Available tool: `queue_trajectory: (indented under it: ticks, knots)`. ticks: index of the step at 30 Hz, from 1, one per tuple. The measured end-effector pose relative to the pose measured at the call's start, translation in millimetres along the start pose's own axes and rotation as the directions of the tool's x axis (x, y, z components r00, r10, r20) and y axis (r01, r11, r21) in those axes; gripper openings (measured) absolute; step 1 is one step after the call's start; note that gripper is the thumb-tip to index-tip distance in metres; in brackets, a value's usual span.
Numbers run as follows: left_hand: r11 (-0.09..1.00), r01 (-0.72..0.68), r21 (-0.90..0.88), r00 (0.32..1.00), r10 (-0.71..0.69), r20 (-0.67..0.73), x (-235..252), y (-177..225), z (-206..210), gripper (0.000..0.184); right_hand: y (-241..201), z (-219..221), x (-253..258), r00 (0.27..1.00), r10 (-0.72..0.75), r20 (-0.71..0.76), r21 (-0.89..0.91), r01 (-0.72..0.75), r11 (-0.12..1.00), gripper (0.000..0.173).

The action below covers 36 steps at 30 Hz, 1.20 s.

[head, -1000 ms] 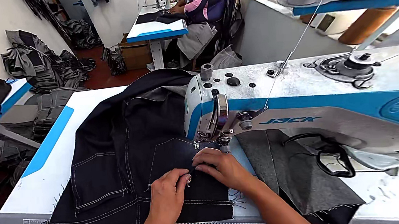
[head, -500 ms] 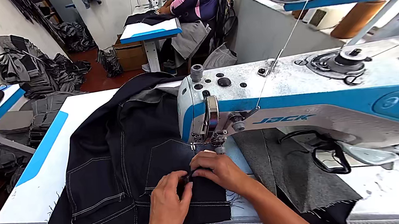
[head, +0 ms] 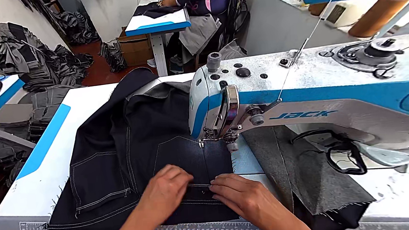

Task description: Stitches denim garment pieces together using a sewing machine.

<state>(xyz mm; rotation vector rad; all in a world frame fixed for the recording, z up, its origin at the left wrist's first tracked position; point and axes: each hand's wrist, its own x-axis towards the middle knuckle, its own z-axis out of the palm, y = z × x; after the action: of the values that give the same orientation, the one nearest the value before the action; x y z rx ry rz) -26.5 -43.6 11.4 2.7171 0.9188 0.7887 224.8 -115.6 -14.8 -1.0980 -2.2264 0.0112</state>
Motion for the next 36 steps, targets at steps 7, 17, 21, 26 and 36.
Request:
queue_trajectory:
  ticks: [7, 17, 21, 26, 36]
  knots:
    - [0.985, 0.122, 0.123, 0.969, -0.145, 0.202, 11, -68, -29, 0.045, -6, 9, 18, 0.998, -0.062, -0.020, -0.187, 0.057, 0.981, 0.021]
    - [0.921, 0.152, 0.359, 0.776, -0.336, 0.533, 16, -80, -60, 0.063, -10, 17, 13, 0.995, -0.034, -0.090, -0.254, 0.010, 0.967, 0.022]
    - [0.985, 0.065, 0.162, 0.956, -0.108, 0.272, 42, -50, -41, 0.032, -10, 17, 14, 0.998, -0.010, -0.059, -0.269, -0.006, 0.963, 0.024]
    - [0.984, -0.176, -0.020, 0.915, 0.171, 0.365, 27, -67, 1, 0.057, -2, 13, 7, 1.000, 0.025, -0.015, -0.178, -0.027, 0.984, 0.027]
    - [0.897, -0.420, -0.138, 0.779, 0.434, 0.452, 30, -78, -4, 0.045, 0, 8, 8, 1.000, 0.024, 0.008, -0.101, -0.023, 0.995, 0.025]
